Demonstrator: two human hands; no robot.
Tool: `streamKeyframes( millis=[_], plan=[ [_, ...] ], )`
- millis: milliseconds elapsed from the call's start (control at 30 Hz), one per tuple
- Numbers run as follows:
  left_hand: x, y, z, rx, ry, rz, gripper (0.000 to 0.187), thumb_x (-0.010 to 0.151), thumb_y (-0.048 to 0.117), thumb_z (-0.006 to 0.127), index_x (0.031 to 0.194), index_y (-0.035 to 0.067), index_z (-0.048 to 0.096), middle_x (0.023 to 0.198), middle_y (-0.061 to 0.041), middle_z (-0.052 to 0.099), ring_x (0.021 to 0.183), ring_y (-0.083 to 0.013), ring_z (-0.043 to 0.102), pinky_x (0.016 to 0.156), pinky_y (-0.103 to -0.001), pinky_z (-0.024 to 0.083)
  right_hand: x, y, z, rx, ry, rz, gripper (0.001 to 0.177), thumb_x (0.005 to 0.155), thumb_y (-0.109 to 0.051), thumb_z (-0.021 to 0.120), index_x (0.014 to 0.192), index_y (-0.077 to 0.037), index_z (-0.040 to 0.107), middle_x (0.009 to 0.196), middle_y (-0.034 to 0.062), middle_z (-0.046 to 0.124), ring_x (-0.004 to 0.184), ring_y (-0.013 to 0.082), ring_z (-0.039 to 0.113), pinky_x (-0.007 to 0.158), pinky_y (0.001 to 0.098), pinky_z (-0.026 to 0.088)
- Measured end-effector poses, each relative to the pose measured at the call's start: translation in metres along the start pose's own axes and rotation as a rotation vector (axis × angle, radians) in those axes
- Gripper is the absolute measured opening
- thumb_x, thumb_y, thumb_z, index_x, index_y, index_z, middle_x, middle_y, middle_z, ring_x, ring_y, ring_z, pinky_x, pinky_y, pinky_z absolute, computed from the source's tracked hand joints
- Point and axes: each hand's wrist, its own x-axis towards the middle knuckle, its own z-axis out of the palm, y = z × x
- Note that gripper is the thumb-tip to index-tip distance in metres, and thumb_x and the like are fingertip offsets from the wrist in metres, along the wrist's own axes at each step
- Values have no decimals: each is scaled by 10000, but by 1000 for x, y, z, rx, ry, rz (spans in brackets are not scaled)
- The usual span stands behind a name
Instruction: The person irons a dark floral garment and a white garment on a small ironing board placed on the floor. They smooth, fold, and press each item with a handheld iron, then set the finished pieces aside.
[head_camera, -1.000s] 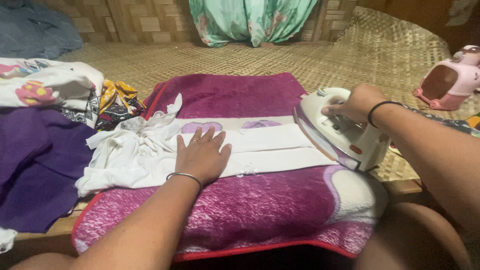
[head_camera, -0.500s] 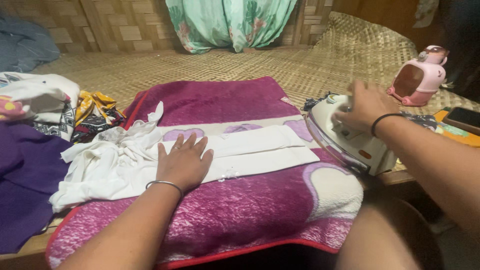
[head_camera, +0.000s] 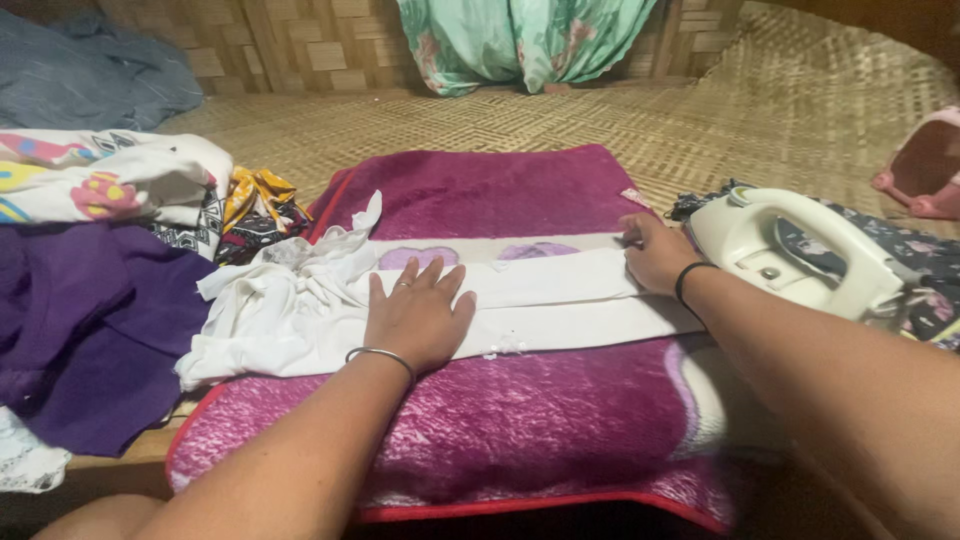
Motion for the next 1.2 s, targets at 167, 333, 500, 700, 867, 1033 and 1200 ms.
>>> streamKeyframes(
  millis=[167,333,500,700,867,1033,1200],
  plan=[
    [1,0,1,-6,12,4,607,979,497,343,1537,262,397,1651,-42,267,1538,-304,176,1207,-622,61,-4,0,15,-131,73,54,362,895,-266,624,1216,-126,716,1198,188,683,1162,384,600,1056,481,419],
    [3,-2,2,-15,20,12,605,979,495,355,1532,253,403,1644,-47,275,1534,-306,179,1204,-625,60,-12,-2,18,-176,111,56,309,958,-301,597,1017,-35,744,1071,219,714,1090,414,648,1011,516,483],
    [4,-2,3,-24,40,21,604,972,485,366,1525,247,410,1636,-54,284,1524,-313,192,1191,-631,69,-13,4,20,30,253,61,235,1010,-235,560,1017,-4,605,964,250,687,978,430,657,894,532,493],
    [4,-2,4,-33,45,18,597,969,489,373,1515,254,428,1629,-57,297,1521,-313,200,1193,-628,69,-20,0,24,-1,406,34,114,983,-109,616,1021,-2,610,1050,245,664,1030,401,643,919,492,499],
    [4,-2,2,-34,39,6,598,966,491,379,1518,265,424,1633,-45,294,1525,-303,198,1199,-621,67,-27,-22,7,-32,318,122,248,913,-183,694,1086,-19,623,1124,230,666,1107,381,633,984,473,484],
    [6,-3,5,-28,26,-5,600,967,507,371,1524,287,411,1641,-16,279,1532,-280,184,1212,-603,61,-48,-60,-18,-82,107,324,480,972,-341,595,1323,-18,537,1247,263,650,1178,413,629,1033,487,463],
    [7,-3,3,-13,7,-1,605,963,510,369,1529,301,400,1650,-3,256,1537,-260,176,1210,-600,75,-72,-83,-24,-212,-41,516,661,936,-553,578,1325,-18,572,1309,247,636,1224,396,621,1045,499,473]
  ],
)
